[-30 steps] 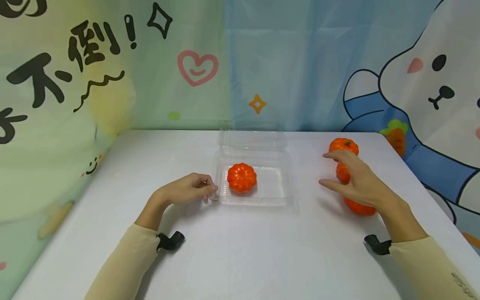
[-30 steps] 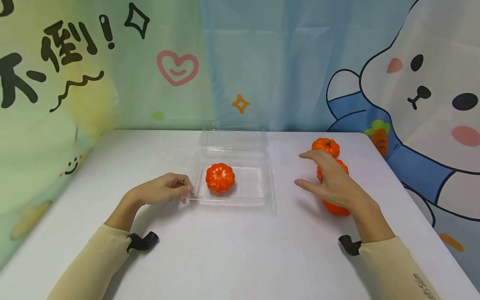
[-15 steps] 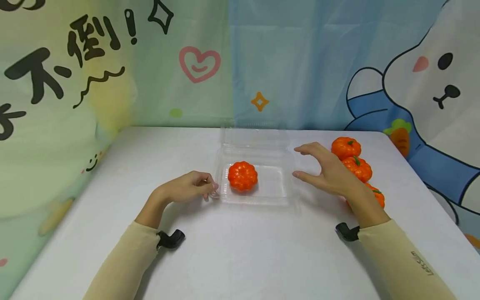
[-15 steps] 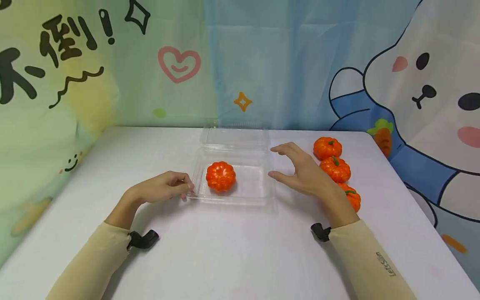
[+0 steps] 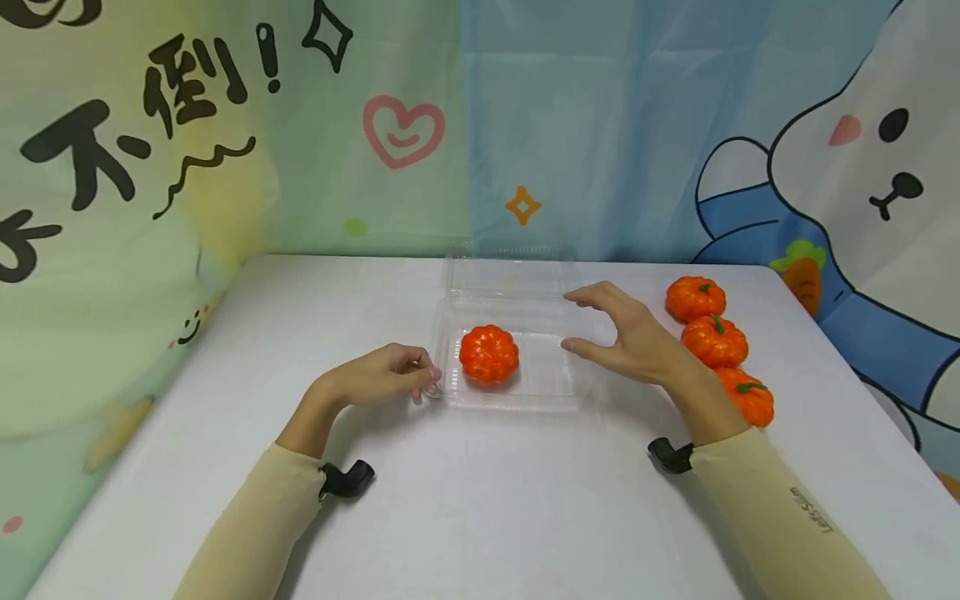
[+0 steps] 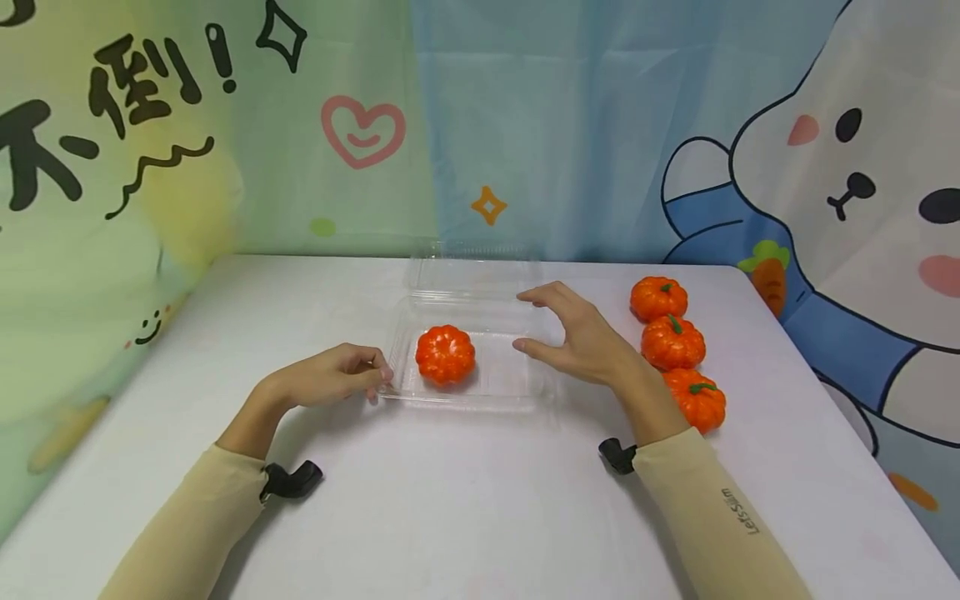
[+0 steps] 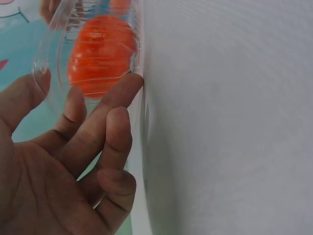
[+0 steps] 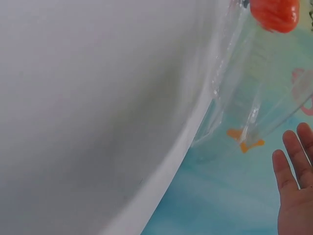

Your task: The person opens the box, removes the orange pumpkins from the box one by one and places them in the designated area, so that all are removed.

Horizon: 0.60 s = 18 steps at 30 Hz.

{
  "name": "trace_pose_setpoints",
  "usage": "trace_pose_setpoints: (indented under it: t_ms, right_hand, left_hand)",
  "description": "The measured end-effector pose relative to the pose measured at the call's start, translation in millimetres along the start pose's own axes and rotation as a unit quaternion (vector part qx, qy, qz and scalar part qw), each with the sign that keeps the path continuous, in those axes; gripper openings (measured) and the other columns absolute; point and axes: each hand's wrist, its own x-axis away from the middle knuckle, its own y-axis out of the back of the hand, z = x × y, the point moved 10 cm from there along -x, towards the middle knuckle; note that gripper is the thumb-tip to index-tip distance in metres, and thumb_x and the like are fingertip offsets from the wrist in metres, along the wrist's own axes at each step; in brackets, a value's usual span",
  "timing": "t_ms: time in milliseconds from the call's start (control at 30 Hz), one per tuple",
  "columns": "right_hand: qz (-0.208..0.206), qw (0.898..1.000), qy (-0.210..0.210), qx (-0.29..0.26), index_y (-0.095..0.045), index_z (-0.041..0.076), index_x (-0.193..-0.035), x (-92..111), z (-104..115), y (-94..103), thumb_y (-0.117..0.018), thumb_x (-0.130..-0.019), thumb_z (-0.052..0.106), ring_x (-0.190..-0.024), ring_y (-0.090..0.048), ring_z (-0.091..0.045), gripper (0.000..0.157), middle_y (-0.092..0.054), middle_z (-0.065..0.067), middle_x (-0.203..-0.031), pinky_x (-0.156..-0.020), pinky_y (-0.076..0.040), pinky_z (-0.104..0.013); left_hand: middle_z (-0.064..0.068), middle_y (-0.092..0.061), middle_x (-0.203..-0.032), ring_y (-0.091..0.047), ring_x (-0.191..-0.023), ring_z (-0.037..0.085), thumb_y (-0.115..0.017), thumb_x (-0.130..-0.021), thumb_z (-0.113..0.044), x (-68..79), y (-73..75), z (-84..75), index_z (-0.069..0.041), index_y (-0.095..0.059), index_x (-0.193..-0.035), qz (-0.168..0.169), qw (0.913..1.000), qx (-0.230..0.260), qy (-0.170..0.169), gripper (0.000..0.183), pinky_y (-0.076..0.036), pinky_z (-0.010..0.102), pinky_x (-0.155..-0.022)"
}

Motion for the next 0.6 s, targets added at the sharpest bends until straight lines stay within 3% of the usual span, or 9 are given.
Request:
trace_pose_setpoints:
  t_ms: [333, 600]
  right_hand:
    - [0.049, 0.998, -0.005, -0.026, -0.054, 0.014, -0.144, -22.7, 20.5, -23.3, -0.081, -0.088, 0.029, -0.122, -0.056, -0.03, 0.064, -0.057, -0.007, -0.14, -0.101, -0.048, -0.054]
    - [0.087, 0.995, -0.008, -0.043, -0.053, 0.015, -0.146, -29.8, 28.0, -39.3, -0.08, -0.09, 0.03, -0.125, -0.056, -0.031, 0.064, -0.055, -0.007, -0.141, -0.1, -0.049, -0.054]
  left_hand:
    - [0.01, -0.072, -0.088, -0.058, -0.091, 0.023, -0.055, -0.105, -0.029, 1.0, 2.6, 1.8, -0.007, -0.067, -0.106, -0.002, 1.0, -0.002, 0.0, 0.025, -0.042, 0.037, -0.085]
    - [0.011, -0.071, -0.087, -0.058, -0.092, 0.023, -0.056, -0.105, -0.03, 1.1, -0.3, 0.8, -0.008, -0.068, -0.107, 0.002, 1.0, -0.001, 0.0, 0.025, -0.041, 0.037, -0.085]
